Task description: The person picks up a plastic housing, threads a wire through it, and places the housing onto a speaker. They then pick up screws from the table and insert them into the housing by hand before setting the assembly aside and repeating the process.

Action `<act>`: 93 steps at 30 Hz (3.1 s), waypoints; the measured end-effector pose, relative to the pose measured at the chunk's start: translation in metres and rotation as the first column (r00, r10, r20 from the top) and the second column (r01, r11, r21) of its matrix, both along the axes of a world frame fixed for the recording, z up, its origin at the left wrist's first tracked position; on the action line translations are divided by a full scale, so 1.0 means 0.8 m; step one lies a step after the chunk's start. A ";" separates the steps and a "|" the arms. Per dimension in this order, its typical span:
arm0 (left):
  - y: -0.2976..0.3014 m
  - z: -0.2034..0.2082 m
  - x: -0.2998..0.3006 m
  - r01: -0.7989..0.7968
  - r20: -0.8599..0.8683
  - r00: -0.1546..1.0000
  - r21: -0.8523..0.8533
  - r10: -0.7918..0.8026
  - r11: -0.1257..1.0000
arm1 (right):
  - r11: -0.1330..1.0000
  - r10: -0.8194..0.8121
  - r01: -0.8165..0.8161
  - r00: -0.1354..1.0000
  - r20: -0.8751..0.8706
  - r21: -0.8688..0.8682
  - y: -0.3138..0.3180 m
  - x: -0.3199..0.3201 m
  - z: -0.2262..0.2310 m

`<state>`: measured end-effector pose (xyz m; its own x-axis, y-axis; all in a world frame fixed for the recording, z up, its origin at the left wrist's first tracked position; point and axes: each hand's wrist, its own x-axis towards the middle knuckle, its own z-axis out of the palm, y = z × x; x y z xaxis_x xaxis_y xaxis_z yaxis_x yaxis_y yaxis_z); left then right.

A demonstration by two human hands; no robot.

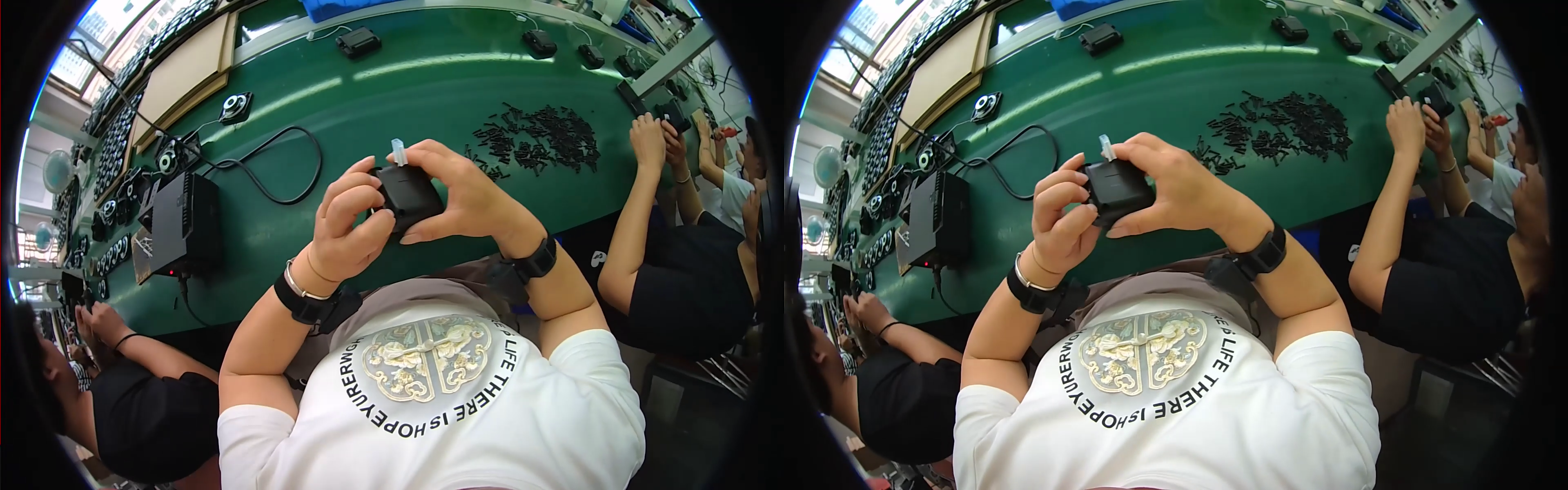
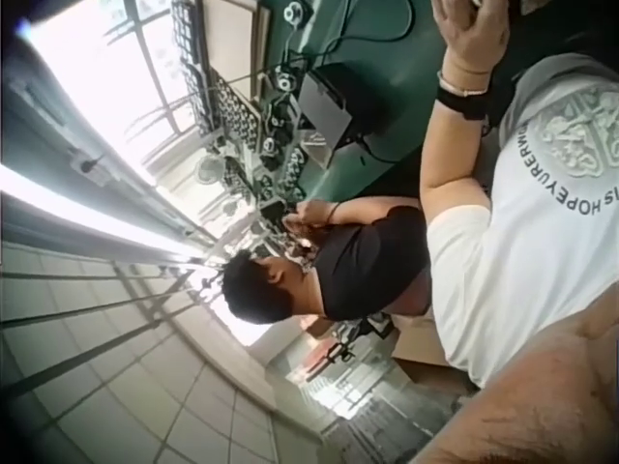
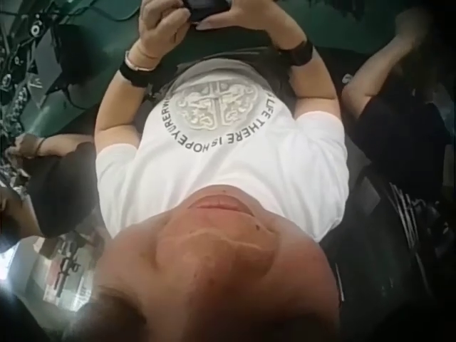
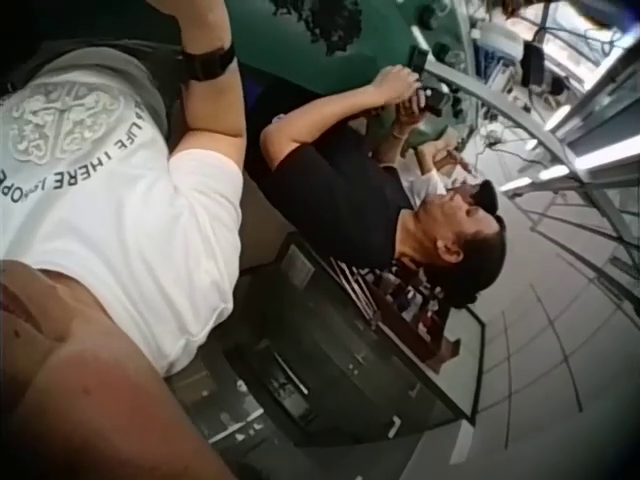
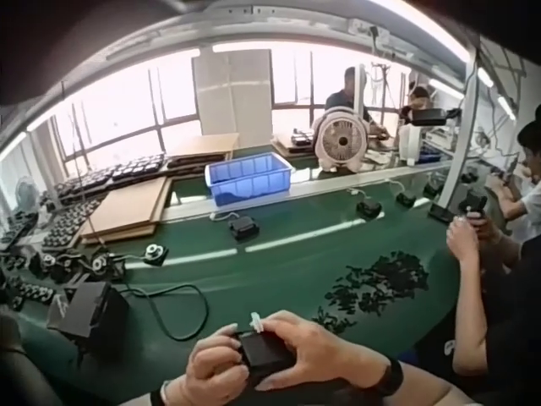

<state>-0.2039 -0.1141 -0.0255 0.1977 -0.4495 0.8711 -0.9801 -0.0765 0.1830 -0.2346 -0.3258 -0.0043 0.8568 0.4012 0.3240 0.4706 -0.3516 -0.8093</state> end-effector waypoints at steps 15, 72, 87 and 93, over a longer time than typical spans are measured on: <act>0.001 0.043 0.022 -0.007 -0.886 0.463 -0.019 -0.013 1.000 | 0.978 -0.017 0.076 0.956 0.294 -0.192 0.011 0.013 -0.012; 0.001 -0.043 0.038 0.265 -0.568 0.821 0.469 0.058 0.843 | 0.897 -0.284 0.336 0.936 0.207 -0.289 0.014 -0.043 -0.062; 0.007 -0.042 0.035 0.205 -0.506 0.856 0.515 0.103 0.832 | 0.915 -0.151 0.205 0.973 0.174 -0.348 0.009 -0.036 -0.057; 0.011 -0.040 0.037 0.266 -0.569 0.819 0.484 0.069 0.833 | 0.880 -0.136 0.202 0.974 0.179 -0.431 0.009 -0.039 -0.051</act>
